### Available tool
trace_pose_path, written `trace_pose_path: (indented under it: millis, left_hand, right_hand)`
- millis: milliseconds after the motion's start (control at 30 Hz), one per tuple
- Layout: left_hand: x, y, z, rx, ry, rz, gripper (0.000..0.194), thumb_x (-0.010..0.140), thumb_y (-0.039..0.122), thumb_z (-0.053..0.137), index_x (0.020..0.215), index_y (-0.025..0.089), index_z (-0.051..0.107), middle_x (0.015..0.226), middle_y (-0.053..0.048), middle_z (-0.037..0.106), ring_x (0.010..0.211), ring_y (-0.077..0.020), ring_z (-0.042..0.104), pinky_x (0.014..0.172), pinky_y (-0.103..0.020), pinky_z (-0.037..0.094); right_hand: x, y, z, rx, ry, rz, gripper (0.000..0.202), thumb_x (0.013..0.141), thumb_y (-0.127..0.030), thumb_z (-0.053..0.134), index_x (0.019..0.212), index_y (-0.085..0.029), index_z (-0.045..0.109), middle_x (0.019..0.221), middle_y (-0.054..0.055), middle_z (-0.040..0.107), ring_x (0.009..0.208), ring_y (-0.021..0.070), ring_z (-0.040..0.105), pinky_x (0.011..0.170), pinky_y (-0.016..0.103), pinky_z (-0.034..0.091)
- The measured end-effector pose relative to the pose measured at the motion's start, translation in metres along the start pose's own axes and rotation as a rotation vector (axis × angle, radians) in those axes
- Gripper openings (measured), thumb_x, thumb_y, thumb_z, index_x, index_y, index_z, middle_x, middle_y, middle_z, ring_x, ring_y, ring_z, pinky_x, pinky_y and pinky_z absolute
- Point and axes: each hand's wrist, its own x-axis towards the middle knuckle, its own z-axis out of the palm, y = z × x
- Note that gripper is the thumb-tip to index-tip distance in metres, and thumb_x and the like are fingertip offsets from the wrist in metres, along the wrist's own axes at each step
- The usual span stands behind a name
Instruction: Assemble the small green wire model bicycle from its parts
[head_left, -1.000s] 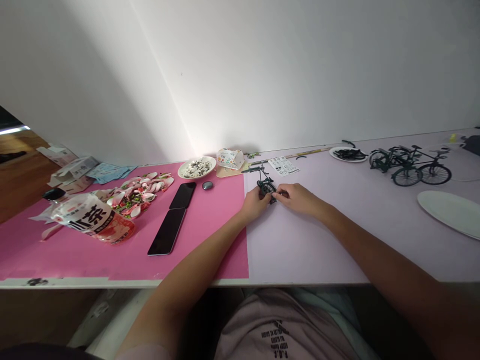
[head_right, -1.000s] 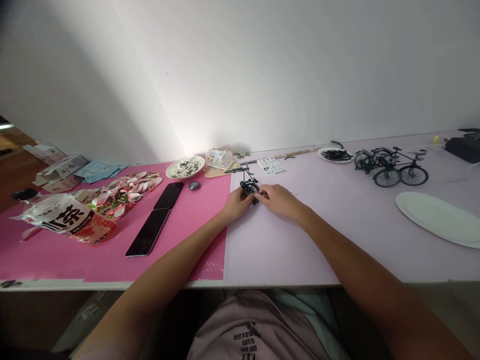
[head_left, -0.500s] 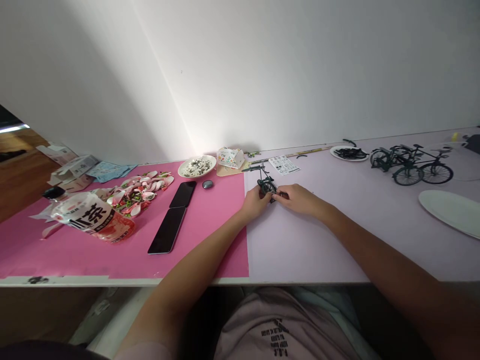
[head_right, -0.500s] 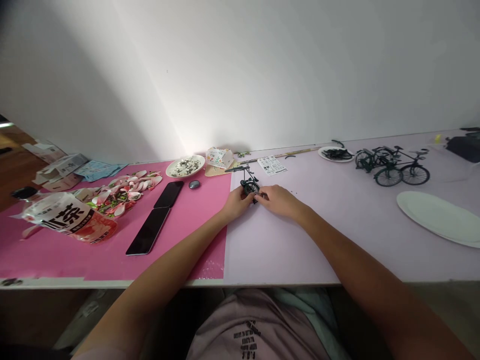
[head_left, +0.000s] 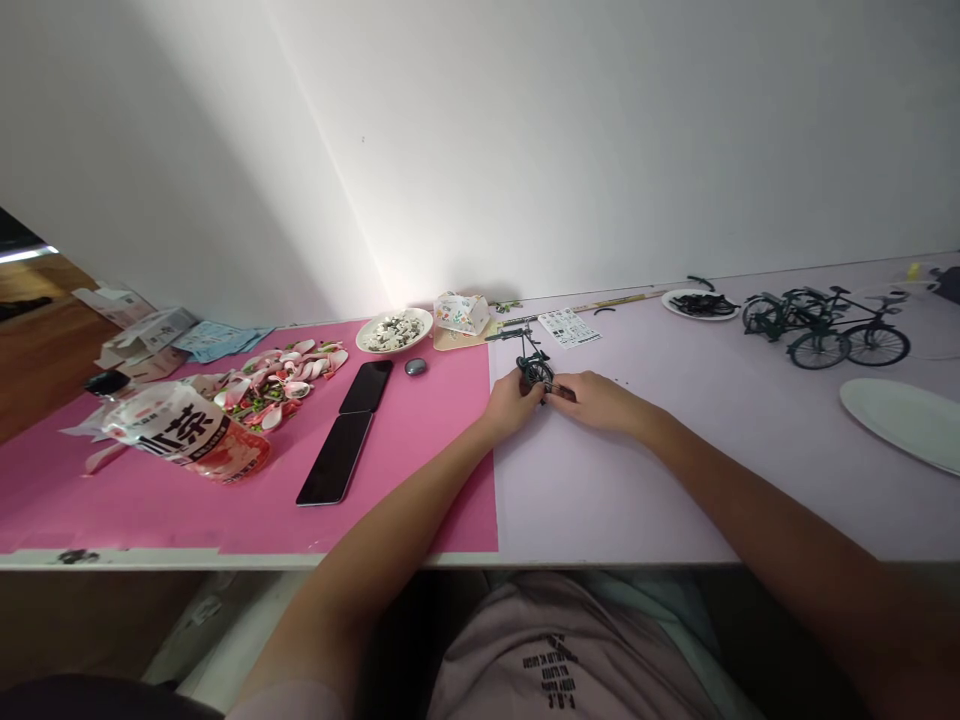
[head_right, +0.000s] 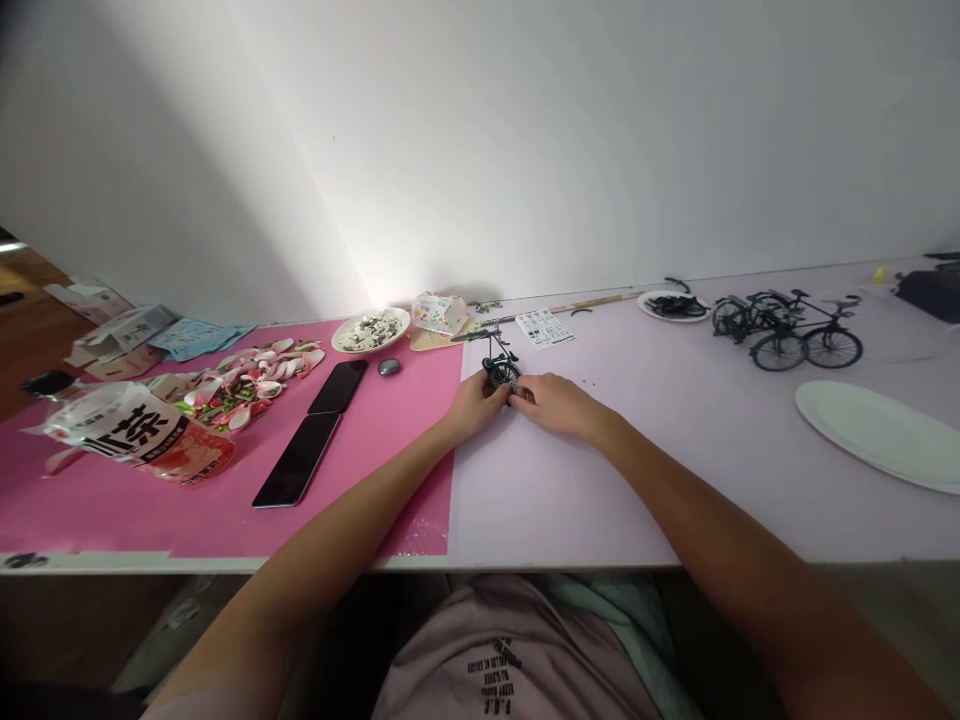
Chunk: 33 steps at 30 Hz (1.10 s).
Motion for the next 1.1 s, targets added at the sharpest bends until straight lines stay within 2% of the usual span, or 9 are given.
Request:
trace_pose_path:
  millis: [433,800,1100]
  left_hand:
    - [-0.0019,0.0049,-0.002,0.026,-0.004,-0.002,0.013,0.093,0.028,0.061,0.089,0.016,0.06,0.085,-0.006,0.071,0.075,-0.0169,0.061,0.068,-0.028,0.043]
    - [-0.0032,0.008,-0.0033,0.026,-0.012,0.001,0.012,0.092,0.027,0.06,0.086,0.017,0.056,0.079,-0.003,0.067,0.07,-0.0148,0.056,0.065,-0.026,0.04]
    - [-0.0024,0.006,-0.0025,0.028,-0.009,0.016,0.013,0.093,0.028,0.059,0.091,0.016,0.06,0.085,-0.006,0.071,0.073,-0.0163,0.06,0.067,-0.027,0.042]
  right_hand:
    - [-0.0012,-0.0038,-0.0029,-0.02,-0.027,0.013,0.027,0.095,-0.045,0.055,0.079,-0.023,0.055,0.076,0.002,0.066,0.06,0.0163,0.054,0.057,0.029,0.033]
    - [-0.0011,-0.0056,-0.0033,-0.033,-0.036,0.028,0.028,0.095,-0.044,0.055,0.076,-0.023,0.05,0.076,0.002,0.066,0.061,0.0162,0.054,0.057,0.029,0.033]
    - [-0.0007,-0.005,-0.0028,-0.036,-0.033,0.024,0.027,0.095,-0.043,0.056,0.078,-0.023,0.052,0.076,0.002,0.066,0.061,0.0161,0.054,0.057,0.029,0.033]
